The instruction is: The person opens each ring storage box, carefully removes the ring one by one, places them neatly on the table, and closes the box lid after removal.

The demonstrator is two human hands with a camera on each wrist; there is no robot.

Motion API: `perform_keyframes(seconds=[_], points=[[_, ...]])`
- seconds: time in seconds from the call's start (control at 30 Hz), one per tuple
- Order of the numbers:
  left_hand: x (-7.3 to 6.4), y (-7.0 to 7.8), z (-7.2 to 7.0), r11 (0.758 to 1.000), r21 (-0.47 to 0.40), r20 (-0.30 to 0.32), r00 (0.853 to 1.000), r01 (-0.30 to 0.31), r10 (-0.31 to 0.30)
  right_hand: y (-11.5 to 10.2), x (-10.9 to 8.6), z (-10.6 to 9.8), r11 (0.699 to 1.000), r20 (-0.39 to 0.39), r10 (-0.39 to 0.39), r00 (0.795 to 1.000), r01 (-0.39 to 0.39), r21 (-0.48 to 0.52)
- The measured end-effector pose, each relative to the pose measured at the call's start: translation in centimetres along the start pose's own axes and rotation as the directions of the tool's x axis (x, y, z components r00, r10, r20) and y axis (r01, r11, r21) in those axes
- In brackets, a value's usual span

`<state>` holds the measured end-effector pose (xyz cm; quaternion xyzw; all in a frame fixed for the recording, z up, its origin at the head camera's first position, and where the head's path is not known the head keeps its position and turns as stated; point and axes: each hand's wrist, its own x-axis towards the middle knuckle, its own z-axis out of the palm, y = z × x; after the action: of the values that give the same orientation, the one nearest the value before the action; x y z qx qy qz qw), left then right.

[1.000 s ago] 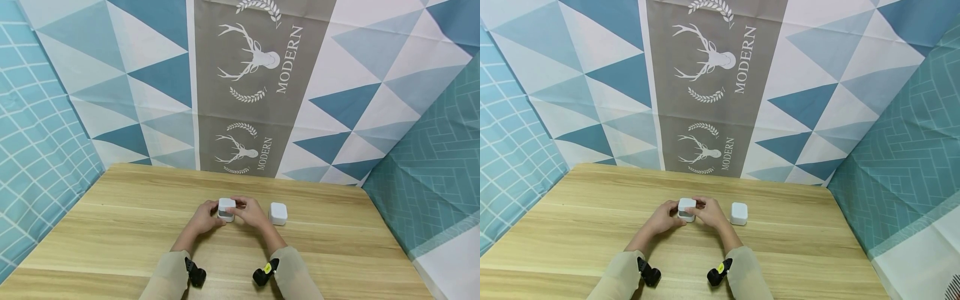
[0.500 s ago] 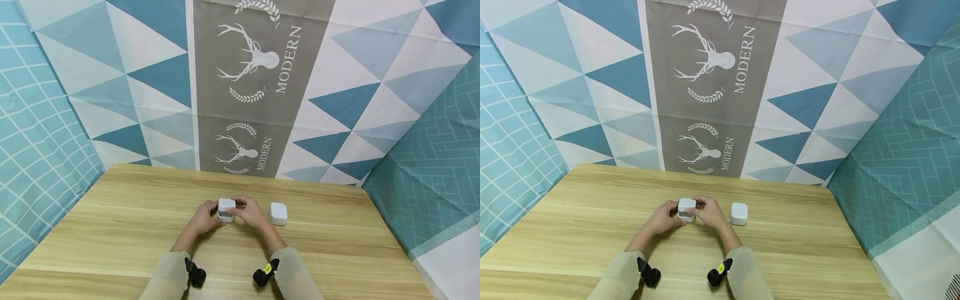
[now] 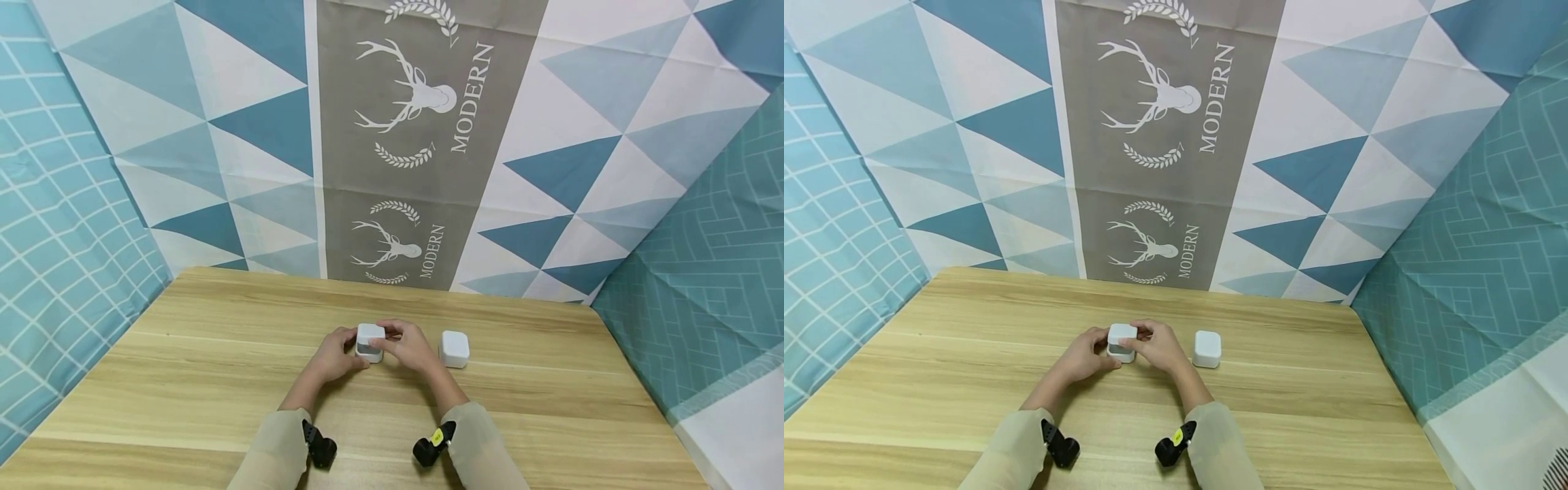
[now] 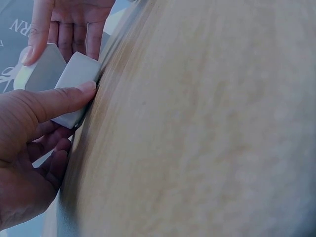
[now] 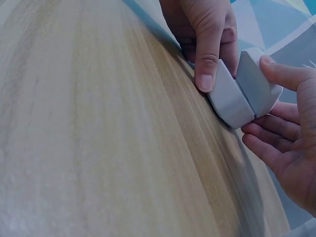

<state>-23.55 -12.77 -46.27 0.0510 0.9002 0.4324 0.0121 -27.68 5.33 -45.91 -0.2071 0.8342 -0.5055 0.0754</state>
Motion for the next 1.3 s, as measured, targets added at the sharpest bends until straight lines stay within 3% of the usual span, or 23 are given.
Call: perform_keyframes(seconds=[0.43,1.3], points=[[-0.08,0.01,-0.03,1.000,-0.015,0.006,1.000,0.005,-0.005,-0.02,0.01,-0.06,0.999,-0.005,0.017,1.000,-0.017,-0.037],[-0.08,-0.07,0.01,1.000,-0.023,0.001,1.000,0.001,-0.001,0.19,0.01,0.37,1.000,-0.026,-0.010,1.000,0.011,0.021]])
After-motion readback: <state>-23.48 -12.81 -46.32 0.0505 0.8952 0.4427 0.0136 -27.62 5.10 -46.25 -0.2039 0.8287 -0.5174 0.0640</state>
